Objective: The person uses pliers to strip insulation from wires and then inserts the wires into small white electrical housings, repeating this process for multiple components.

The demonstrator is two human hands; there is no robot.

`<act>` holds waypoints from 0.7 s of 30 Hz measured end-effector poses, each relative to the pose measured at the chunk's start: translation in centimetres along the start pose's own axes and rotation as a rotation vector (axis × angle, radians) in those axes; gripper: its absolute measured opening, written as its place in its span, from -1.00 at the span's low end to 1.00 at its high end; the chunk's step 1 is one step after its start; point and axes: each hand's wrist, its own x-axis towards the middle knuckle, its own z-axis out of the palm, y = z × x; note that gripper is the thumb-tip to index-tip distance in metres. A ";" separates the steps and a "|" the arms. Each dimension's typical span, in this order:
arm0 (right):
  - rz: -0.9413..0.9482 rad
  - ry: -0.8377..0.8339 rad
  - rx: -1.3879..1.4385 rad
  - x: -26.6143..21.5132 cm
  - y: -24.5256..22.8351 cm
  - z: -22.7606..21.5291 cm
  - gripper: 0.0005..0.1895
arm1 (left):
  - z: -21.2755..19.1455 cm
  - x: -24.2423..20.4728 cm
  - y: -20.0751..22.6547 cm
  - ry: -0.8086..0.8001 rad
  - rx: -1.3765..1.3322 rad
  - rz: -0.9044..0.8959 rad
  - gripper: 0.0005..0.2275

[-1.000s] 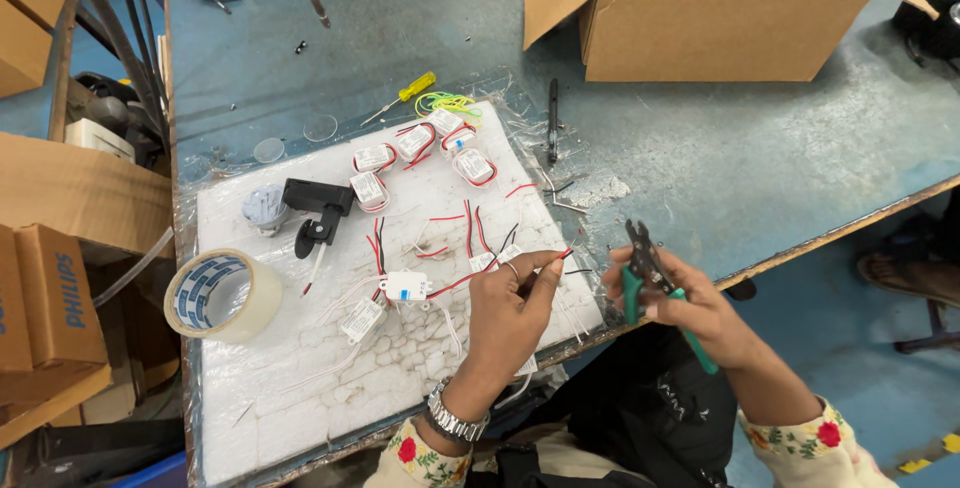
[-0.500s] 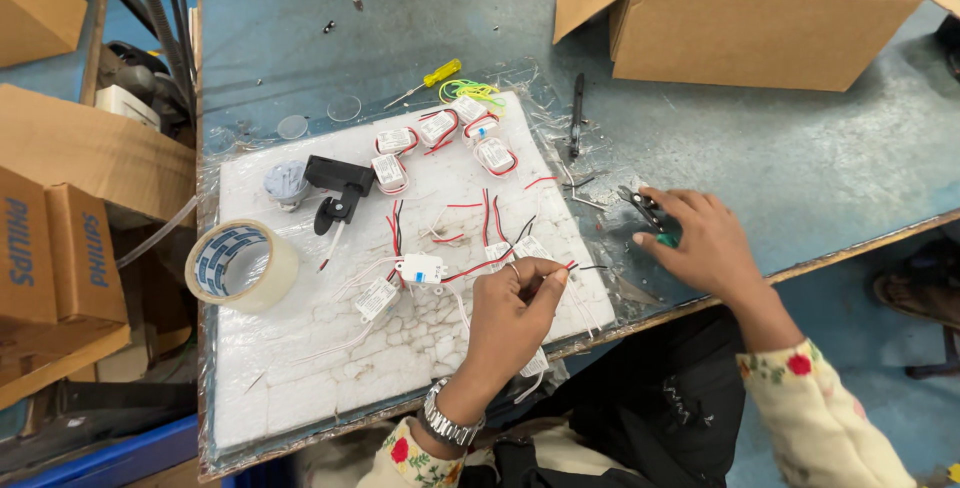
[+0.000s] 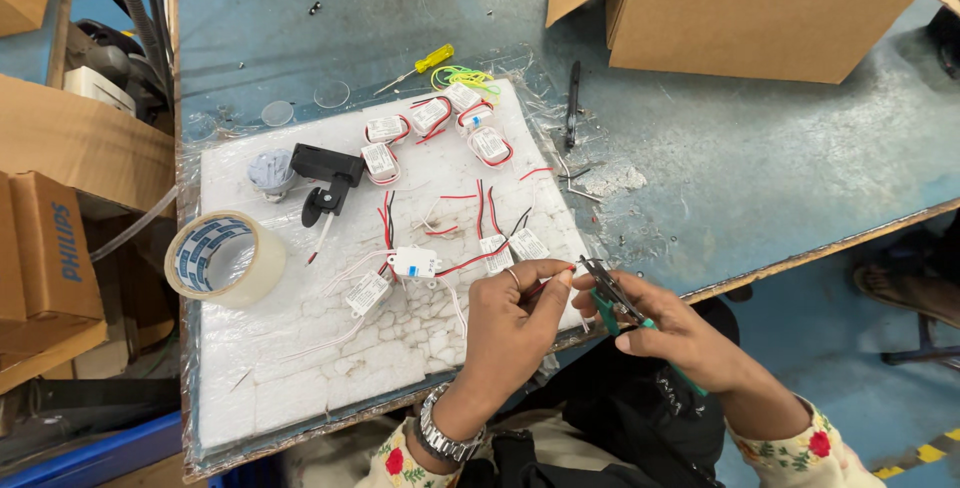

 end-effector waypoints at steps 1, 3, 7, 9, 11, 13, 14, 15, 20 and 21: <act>0.005 -0.002 -0.002 0.0 0.0 0.0 -0.19 | 0.0 0.0 0.0 0.001 0.010 0.008 -0.84; 0.002 -0.017 -0.012 0.1 0.0 0.1 -0.19 | -0.2 0.0 0.0 0.004 0.039 0.018 -0.84; -0.022 -0.058 -0.039 0.2 -0.5 0.2 -0.20 | -0.7 0.1 0.2 -0.047 0.085 0.004 -0.83; -0.015 -0.067 -0.052 0.3 -0.8 0.2 -0.20 | -0.8 0.1 0.3 -0.088 0.070 0.002 -0.83; 0.005 -0.069 -0.071 0.4 -0.9 0.2 -0.21 | -0.8 0.0 0.3 -0.121 0.030 0.019 -0.83; 0.009 -0.089 -0.090 0.3 -1.1 0.0 -0.22 | -1.0 0.0 0.2 -0.136 0.069 -0.007 -0.83; 0.010 -0.099 -0.100 0.2 -1.2 -0.1 -0.22 | -1.1 0.0 0.1 -0.144 0.088 -0.019 -0.82; 0.014 -0.103 -0.107 0.2 -1.2 -0.1 -0.22 | -1.1 0.0 0.0 -0.145 0.085 -0.010 -0.82; 0.023 -0.130 -0.117 0.2 -1.4 -0.3 -0.23 | -1.4 0.1 -0.3 -0.156 0.140 0.010 -0.82; 0.025 -0.133 -0.120 0.1 -1.4 -0.3 -0.23 | -1.5 0.0 -0.2 -0.159 0.138 0.028 -0.82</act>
